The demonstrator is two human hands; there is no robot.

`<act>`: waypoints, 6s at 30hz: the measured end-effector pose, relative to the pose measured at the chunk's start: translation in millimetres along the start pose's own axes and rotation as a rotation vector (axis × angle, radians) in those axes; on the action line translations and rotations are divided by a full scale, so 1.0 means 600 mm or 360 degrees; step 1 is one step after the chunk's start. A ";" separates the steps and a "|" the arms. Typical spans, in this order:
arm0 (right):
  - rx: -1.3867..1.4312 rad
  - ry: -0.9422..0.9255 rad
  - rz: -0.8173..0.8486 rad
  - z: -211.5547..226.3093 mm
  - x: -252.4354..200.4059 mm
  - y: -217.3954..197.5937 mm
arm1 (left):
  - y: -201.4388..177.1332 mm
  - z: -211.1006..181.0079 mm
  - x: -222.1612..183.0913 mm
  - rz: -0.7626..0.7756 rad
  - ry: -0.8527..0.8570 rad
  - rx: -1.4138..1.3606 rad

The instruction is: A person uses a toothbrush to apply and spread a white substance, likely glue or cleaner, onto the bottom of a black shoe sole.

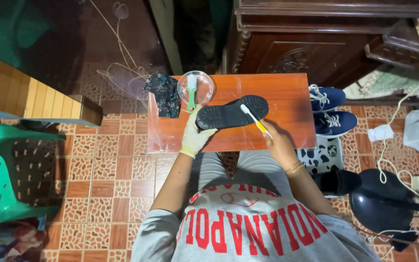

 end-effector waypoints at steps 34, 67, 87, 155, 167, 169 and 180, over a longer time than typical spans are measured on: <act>-0.0173 -0.0339 0.0003 -0.010 0.134 -0.032 | 0.017 -0.087 0.017 0.0385 0.0130 -0.0128; -0.0332 -0.0518 -0.0711 -0.184 0.028 0.065 | 0.032 -0.060 -0.019 0.0019 0.0367 0.0642; -0.0109 -0.0372 -0.0637 -0.164 -0.025 0.041 | 0.036 -0.054 -0.016 0.0042 0.0331 0.0714; -0.0913 -0.0955 -0.0123 0.104 0.321 0.138 | 0.035 -0.052 -0.021 0.0023 0.0447 0.0689; 0.0332 -0.0215 -0.0171 -0.035 0.191 -0.041 | 0.035 -0.056 -0.019 0.0043 0.0445 0.0683; 0.0373 -0.0192 -0.0229 -0.067 0.154 -0.055 | 0.038 -0.058 -0.017 0.0055 0.0454 0.0684; -0.0437 -0.0087 -0.0282 -0.183 0.069 0.050 | 0.041 -0.043 -0.014 0.0090 0.0310 0.0650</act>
Point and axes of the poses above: each hand's wrist, its own x-axis towards the middle knuckle, its own y-axis out of the palm, z = x × y, the point moved 10 cm from there along x, towards the middle knuckle, and after that the axes turned 8 degrees about -y, right-handed, at the moved point
